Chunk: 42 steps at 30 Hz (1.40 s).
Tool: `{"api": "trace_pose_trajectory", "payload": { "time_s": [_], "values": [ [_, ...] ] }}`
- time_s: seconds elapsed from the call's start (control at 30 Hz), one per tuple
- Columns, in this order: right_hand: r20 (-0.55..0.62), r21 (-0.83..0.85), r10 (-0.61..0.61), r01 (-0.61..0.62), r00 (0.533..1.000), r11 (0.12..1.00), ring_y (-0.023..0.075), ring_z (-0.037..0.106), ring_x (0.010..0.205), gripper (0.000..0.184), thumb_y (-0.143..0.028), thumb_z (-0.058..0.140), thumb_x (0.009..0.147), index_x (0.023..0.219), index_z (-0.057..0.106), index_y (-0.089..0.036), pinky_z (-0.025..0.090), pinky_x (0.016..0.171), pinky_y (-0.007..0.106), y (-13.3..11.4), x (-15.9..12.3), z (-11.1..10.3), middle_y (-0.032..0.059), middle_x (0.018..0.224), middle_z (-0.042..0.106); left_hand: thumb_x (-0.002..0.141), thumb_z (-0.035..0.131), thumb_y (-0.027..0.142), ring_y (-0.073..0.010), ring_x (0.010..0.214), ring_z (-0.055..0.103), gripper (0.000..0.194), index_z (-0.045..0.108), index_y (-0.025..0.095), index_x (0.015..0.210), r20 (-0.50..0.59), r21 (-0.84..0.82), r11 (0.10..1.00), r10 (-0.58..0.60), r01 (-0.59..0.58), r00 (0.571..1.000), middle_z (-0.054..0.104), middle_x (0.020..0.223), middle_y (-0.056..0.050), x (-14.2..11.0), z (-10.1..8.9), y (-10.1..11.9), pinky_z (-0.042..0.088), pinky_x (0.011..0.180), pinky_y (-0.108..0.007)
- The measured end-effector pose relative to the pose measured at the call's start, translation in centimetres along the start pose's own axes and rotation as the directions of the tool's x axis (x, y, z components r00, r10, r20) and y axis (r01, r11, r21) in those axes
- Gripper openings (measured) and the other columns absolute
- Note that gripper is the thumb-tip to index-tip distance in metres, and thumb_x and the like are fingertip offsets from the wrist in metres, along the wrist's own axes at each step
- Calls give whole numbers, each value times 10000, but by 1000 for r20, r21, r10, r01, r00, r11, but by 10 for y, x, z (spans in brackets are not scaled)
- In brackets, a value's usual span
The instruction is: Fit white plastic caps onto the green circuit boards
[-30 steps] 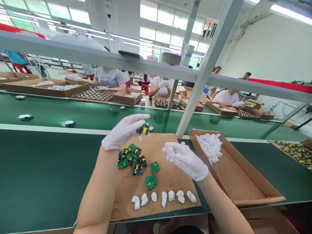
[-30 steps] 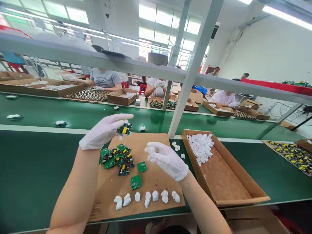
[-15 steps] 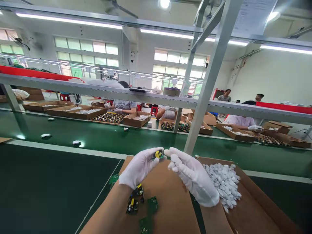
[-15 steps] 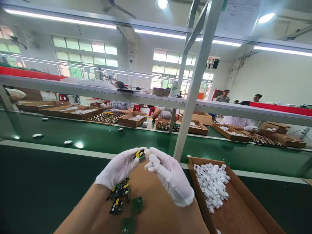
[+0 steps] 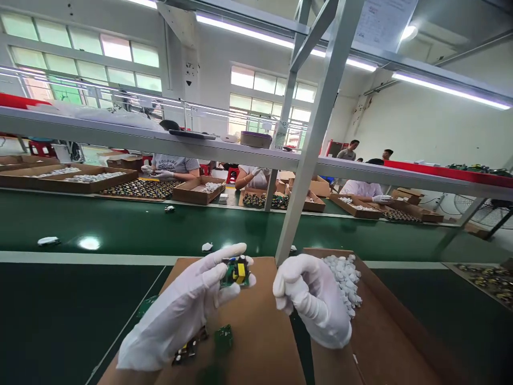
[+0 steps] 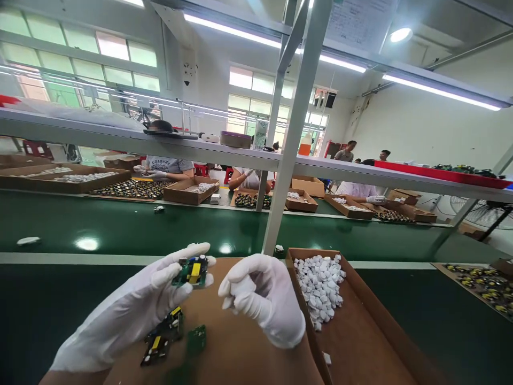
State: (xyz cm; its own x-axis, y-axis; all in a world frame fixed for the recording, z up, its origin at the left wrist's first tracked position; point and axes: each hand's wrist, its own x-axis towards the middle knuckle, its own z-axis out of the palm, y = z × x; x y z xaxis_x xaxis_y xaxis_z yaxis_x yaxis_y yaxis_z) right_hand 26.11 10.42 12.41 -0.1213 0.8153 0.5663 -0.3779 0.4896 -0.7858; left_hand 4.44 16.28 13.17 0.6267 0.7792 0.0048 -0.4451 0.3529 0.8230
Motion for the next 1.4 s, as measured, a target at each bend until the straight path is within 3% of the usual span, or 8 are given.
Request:
{"api": "trace_pose_trajectory", "payload": {
  "time_s": [0.3,0.43,0.6,0.83,1.03,1.13,1.3,1.4],
  "values": [
    [-108,-174,-181,161,978,972,97,582,451,89,-333,764,904,898,708,-265,484,453,216,-7,-13,6,5,691,717,787,844,421,-178,788,733,401,796,232,1138,162,-17,993,121,-120,979,768,1073,-101,-2,11,-6,573,621,-175],
    [-151,-367,-286,214,946,905,169,723,716,121,-270,739,929,1035,734,-327,598,626,266,-9,-20,18,30,818,752,808,818,461,-153,736,691,371,810,205,1076,198,-19,990,142,-141,970,770,1006,-116,1,12,-12,544,596,-181],
    [3,-511,-198,172,980,842,194,694,950,198,-275,730,927,1102,745,-365,622,800,332,-7,-12,32,69,1259,656,804,827,432,-149,796,658,335,814,211,1055,181,39,985,157,-167,971,744,977,-93,7,11,-18,565,651,-191],
    [-61,-649,-172,92,983,755,167,665,839,347,-179,661,958,1260,626,-346,585,884,367,7,-11,31,20,987,701,779,847,447,-130,784,644,351,808,237,1058,138,90,974,194,-207,971,734,907,-50,9,12,-17,550,658,-172],
    [2,-655,-223,170,975,737,225,597,1254,289,-144,680,929,1133,633,-344,518,1063,419,4,-13,30,27,1024,711,773,846,475,-179,891,665,363,799,255,1059,133,208,948,218,-242,967,761,986,-62,5,13,-12,556,755,-230],
    [23,-667,-259,208,966,716,225,619,1201,282,-154,699,924,1139,664,-334,537,1037,407,3,-10,29,37,1012,708,762,862,447,-158,817,660,321,807,266,1022,109,205,946,234,-252,966,760,921,-43,5,14,-12,549,745,-231],
    [-117,-522,-182,95,976,847,192,736,968,314,-156,703,939,1202,645,-317,618,895,357,8,-11,35,38,1081,740,718,888,464,-143,738,641,338,816,253,972,87,172,960,209,-221,974,754,880,-39,5,14,-14,541,707,-237],
    [-179,-528,-202,79,963,845,181,744,914,275,-181,730,925,1162,672,-310,628,882,341,11,-11,38,30,1068,747,734,878,465,-149,773,645,329,815,260,984,76,206,949,226,-237,971,751,874,-34,4,14,-14,539,739,-240]
  ]
}}
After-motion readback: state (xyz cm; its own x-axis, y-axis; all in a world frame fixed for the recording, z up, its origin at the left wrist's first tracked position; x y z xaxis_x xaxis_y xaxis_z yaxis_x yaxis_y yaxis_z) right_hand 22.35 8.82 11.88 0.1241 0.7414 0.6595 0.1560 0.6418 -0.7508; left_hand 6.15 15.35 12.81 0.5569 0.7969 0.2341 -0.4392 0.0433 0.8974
